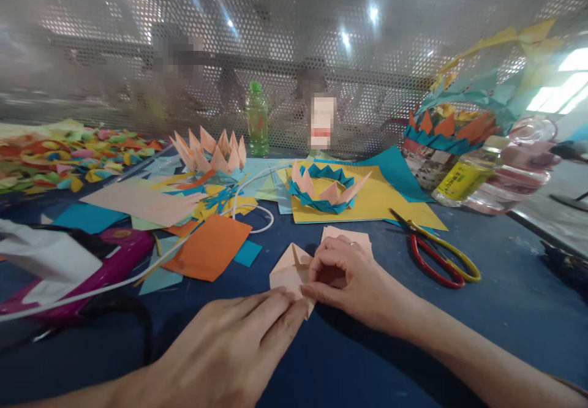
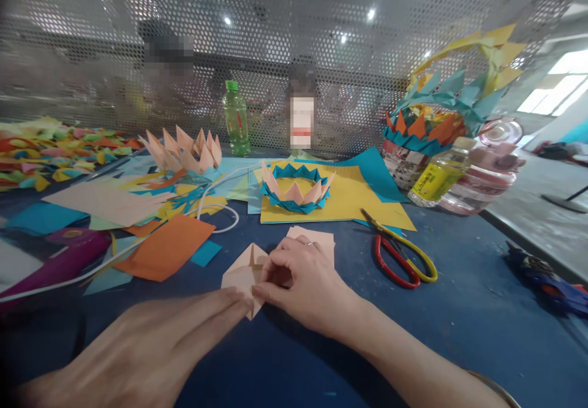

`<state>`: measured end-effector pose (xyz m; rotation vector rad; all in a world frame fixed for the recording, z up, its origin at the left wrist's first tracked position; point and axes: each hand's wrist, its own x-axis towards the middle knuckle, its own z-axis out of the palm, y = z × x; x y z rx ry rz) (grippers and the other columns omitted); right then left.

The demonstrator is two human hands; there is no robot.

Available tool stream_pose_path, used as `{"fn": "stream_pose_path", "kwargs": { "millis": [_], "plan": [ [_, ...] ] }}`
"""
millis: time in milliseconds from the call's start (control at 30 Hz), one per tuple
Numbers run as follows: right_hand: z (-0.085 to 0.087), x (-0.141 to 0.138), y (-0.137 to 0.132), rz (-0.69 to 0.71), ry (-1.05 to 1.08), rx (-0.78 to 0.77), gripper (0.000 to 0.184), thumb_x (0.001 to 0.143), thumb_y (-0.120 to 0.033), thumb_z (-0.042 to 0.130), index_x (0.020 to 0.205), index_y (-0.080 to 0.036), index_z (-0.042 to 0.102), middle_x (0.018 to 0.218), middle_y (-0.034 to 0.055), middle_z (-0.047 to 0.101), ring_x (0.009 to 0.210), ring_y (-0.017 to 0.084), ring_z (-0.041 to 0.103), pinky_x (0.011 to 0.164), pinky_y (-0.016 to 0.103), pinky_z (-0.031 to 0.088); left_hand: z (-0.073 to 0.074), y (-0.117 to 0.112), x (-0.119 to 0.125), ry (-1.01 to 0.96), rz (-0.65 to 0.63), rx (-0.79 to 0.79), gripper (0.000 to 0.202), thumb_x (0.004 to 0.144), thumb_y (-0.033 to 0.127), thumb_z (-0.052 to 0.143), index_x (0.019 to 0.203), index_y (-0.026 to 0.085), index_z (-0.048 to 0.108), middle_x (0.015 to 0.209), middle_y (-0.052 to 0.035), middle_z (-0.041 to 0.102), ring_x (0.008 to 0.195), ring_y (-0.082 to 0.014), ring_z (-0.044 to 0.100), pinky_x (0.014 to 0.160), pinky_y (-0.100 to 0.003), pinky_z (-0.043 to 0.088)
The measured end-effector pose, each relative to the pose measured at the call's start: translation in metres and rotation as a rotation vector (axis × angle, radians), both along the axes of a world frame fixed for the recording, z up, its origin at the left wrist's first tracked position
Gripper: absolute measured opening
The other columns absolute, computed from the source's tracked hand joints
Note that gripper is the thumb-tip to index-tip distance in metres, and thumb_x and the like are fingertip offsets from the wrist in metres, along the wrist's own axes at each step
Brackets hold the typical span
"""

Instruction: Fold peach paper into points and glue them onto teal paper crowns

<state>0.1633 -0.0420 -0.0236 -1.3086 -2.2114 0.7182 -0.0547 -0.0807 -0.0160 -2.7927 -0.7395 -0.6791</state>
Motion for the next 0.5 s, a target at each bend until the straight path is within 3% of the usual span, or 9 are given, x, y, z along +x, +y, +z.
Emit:
{"fn": "stream_pose_path", "kwargs": {
  "millis": [133,300,500],
  "plan": [
    [-0.0009,-0.0006,0.0000,-0.004,-0.002,0.011,0.014,0.081,-0.029,0.072,0.073,-0.020,0.064,0.082,-0.0011,0.059,0.082,0.015,0.054,0.079,0.032,0.038,-0.0051,-0.0030,0.0016,0.047,0.087,-0.036,0.047,0.090,0.004,0.028,0.123,0.018,0.059,0.097,-0.0042,0.069,0.082,-0.0183,0.065,0.071,-0.031,0.049],
    [-0.0016,-0.0008,0.0010,0.005,0.000,0.022,0.017,0.081,-0.030,0.073,0.071,-0.020,0.064,0.080,-0.0011,0.060,0.081,0.015,0.054,0.078,0.032,0.038,-0.0089,0.0026,0.0045,0.150,0.040,-0.081,0.033,0.098,0.018,0.037,0.122,0.021,0.058,0.095,-0.0035,0.066,0.075,-0.0179,0.064,0.060,-0.028,0.049],
    [-0.0014,-0.0005,0.0008,0.009,0.000,0.022,0.018,0.081,-0.032,0.074,0.071,-0.020,0.064,0.078,-0.0019,0.059,0.081,0.014,0.054,0.078,0.032,0.036,-0.0073,0.0053,0.0051,0.178,0.058,-0.064,0.031,0.099,0.021,0.037,0.126,0.020,0.054,0.101,-0.0051,0.064,0.079,-0.0203,0.064,0.059,-0.030,0.049]
  ]
}}
